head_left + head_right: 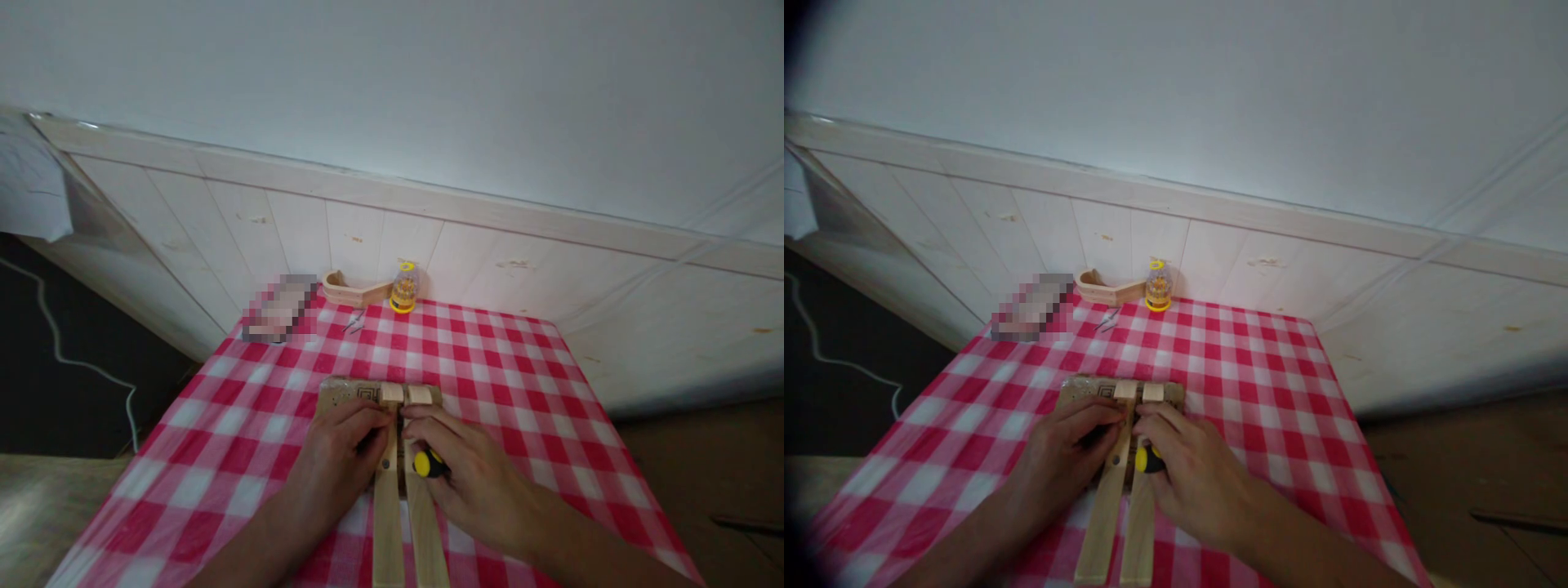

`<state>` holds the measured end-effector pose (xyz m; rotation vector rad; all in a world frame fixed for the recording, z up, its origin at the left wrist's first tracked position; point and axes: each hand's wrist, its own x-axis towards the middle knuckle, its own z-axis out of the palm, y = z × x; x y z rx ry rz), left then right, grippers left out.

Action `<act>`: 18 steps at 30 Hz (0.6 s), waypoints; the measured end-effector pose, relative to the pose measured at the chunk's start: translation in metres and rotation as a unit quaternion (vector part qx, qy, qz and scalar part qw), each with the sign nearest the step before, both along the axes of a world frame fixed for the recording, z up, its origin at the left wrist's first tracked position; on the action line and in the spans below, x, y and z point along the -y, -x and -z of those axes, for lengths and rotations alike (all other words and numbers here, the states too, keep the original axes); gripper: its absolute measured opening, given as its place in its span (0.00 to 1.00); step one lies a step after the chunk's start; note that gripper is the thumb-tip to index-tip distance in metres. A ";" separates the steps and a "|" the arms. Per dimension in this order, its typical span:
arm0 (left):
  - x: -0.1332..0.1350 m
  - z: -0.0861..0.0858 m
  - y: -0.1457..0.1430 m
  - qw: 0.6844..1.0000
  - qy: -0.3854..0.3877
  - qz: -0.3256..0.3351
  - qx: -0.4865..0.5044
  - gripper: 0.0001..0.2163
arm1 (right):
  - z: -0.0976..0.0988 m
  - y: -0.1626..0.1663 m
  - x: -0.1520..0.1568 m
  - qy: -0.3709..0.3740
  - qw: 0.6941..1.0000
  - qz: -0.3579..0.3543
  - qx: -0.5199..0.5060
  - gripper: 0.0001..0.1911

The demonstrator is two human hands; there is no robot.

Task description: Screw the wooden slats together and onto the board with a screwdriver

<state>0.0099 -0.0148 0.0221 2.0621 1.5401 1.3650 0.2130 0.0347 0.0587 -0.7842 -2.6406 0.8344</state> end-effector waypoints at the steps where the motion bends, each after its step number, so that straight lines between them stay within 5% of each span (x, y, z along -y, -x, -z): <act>1: 0.000 0.000 0.000 1.000 0.001 0.001 0.005 0.07 | -0.001 0.000 -0.001 -0.005 1.000 -0.008 0.004 0.28; 9: 0.004 0.001 0.003 1.000 0.012 0.001 0.021 0.12 | -0.002 -0.002 0.003 -0.052 0.999 -0.001 0.012 0.36; 18: 0.002 -0.003 0.002 0.999 0.036 -0.009 0.038 0.12 | 0.003 0.016 0.008 -0.178 0.984 0.019 0.012 0.17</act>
